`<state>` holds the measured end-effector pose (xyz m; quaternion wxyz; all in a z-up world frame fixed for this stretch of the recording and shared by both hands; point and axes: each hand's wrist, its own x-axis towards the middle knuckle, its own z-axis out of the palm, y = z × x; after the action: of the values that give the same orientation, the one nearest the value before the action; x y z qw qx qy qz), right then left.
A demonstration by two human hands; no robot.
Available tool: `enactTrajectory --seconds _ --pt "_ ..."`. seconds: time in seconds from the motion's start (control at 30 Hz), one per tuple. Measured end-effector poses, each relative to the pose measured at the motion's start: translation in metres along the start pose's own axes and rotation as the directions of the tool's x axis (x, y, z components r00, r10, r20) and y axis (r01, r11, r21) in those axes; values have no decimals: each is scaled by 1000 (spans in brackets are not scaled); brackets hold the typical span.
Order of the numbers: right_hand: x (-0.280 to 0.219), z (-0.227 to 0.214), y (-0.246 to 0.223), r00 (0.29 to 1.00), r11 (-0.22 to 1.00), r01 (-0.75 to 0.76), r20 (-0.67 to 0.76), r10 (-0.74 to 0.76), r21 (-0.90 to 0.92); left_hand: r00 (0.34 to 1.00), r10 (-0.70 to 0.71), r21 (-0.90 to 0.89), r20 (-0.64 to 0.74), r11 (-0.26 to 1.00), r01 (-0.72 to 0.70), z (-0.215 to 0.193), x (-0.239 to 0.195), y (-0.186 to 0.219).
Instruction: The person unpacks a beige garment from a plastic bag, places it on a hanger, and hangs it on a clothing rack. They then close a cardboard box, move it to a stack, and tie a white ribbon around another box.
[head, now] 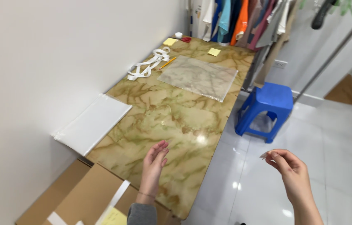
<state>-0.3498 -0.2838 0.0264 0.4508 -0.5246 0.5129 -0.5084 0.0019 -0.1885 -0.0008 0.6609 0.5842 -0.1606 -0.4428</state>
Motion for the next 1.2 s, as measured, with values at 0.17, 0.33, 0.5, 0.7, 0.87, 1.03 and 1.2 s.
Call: enactTrajectory --seconds 0.17,0.33,0.5,0.7,0.87,1.03,1.2 --pt "101 -4 29 985 998 -41 166 33 46 992 47 -6 -120 999 -48 45 16 -9" --pt "183 -9 29 944 998 -54 327 47 15 965 51 -42 -258 997 -64 107 30 -8" --pt "238 -7 11 917 997 -64 392 76 -44 930 104 -51 -353 990 -131 144 40 -23" --pt "305 27 52 852 999 -40 523 30 7 890 93 -10 -447 994 -109 148 59 -25" --pt "349 83 52 816 999 -8 578 -15 37 857 112 -55 -503 985 -161 142 108 -16" --pt "393 139 18 750 999 32 661 -29 8 823 102 -173 -559 956 -235 138 155 13" --pt "431 181 -12 750 998 58 660 -42 -3 815 125 -150 -565 957 -250 133 198 52"
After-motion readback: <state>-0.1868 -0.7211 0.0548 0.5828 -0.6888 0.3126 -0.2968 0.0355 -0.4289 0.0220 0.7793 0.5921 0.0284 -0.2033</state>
